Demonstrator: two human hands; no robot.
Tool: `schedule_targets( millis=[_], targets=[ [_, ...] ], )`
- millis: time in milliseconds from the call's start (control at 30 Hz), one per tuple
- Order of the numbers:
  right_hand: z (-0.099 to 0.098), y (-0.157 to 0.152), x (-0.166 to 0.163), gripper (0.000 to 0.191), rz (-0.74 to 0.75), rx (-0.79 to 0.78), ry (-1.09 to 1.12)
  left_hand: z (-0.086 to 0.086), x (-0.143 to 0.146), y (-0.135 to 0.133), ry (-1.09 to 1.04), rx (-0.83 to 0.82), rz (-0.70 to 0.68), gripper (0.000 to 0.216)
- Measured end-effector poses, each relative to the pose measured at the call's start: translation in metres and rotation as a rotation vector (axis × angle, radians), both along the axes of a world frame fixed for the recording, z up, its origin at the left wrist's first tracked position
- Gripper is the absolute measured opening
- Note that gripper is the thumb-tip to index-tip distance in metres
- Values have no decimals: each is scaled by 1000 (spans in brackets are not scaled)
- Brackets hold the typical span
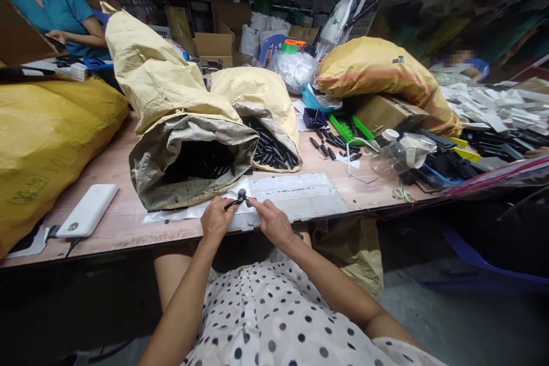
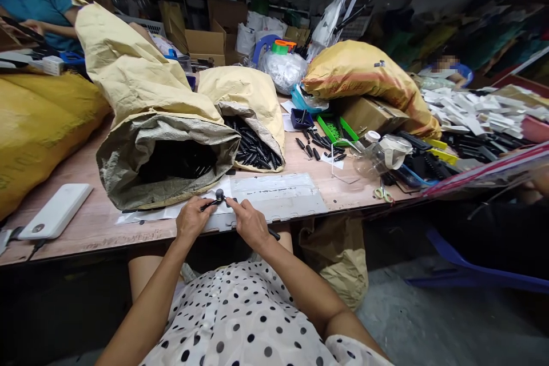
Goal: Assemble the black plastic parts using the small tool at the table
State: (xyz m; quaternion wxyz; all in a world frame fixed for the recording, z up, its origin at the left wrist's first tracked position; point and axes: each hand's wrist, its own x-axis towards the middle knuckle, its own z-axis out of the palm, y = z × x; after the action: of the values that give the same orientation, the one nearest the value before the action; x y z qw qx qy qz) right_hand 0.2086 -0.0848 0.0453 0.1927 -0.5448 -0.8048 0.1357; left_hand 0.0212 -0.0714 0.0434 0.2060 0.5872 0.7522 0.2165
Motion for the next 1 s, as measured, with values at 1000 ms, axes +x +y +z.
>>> schedule_targets(
  millis=[1000],
  targets=[
    [-21,28,18,46,-195,-80,262,-14,-19,8,-61,8,-142,32]
  ],
)
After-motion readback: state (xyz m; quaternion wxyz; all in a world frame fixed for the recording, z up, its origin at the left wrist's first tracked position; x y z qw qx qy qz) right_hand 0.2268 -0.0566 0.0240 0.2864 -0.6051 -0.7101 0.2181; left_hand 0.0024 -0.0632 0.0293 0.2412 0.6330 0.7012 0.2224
